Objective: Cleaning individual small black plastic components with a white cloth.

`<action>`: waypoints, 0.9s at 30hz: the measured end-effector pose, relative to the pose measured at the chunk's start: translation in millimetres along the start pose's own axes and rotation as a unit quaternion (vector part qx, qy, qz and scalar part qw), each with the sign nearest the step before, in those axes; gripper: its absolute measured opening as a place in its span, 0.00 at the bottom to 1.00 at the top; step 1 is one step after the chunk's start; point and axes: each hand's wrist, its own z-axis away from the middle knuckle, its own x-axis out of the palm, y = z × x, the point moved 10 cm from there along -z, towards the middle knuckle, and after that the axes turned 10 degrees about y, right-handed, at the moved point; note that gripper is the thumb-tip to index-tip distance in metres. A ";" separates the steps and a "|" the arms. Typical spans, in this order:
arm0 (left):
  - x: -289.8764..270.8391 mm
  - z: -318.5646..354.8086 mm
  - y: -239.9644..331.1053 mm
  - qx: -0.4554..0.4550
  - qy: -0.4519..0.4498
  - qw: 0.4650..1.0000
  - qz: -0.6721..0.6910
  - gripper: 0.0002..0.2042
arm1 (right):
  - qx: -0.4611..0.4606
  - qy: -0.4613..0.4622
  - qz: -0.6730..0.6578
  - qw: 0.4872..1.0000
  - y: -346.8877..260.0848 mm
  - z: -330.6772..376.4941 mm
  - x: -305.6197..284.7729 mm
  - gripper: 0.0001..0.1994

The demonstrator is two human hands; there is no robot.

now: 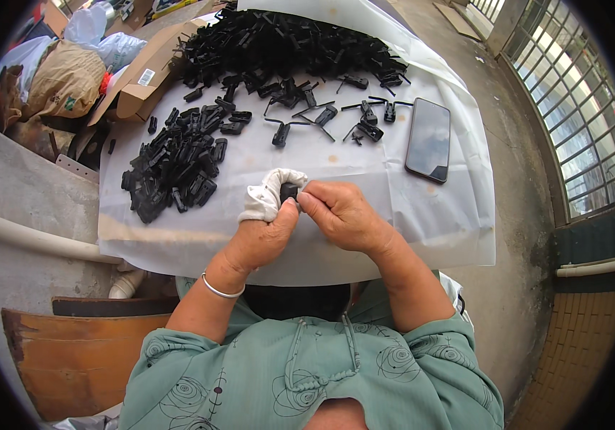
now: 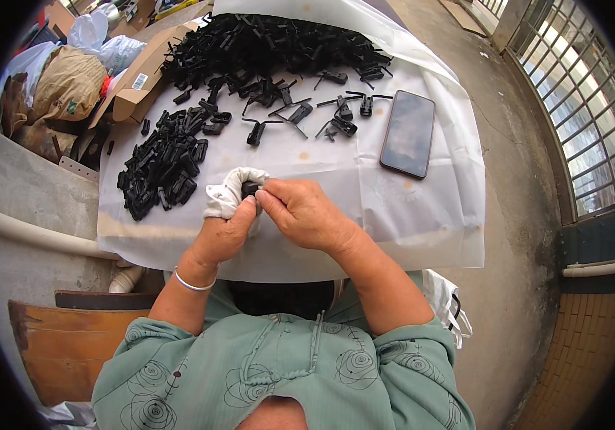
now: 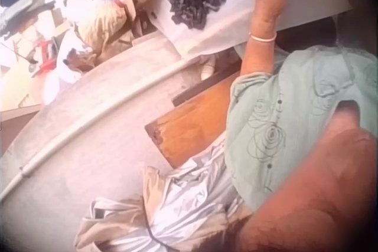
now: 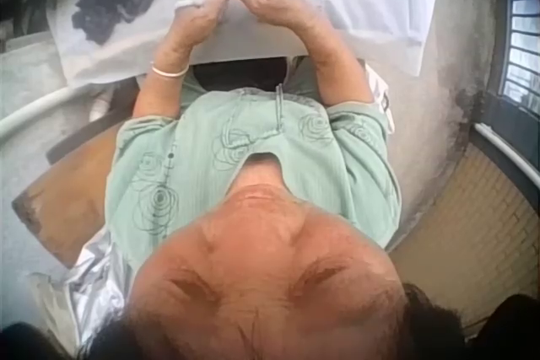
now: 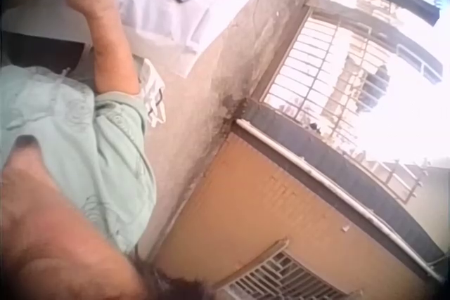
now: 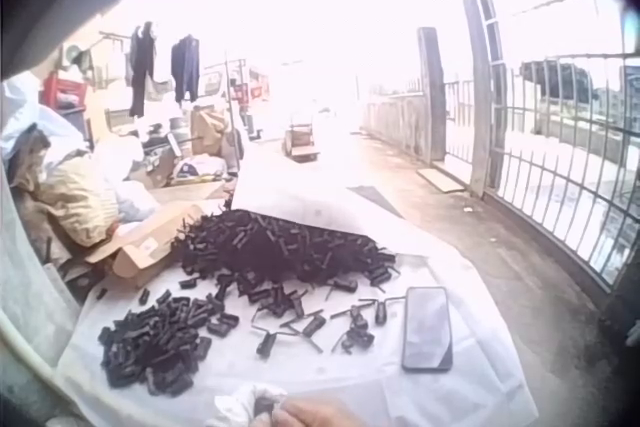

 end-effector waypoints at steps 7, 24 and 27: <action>-1.2 2.9 21.4 0.097 0.007 0.989 -0.108 0.13 | -0.041 0.082 0.042 0.995 -9.7 2.4 5.2 0.10; -6.1 -83.3 1.3 0.180 0.050 0.818 -0.544 0.21 | -0.039 0.030 0.109 0.993 1.9 0.4 -0.6 0.09; -4.2 -99.6 -21.8 0.112 0.007 0.792 -0.600 0.16 | -0.061 0.054 0.128 0.988 3.2 0.6 -7.7 0.07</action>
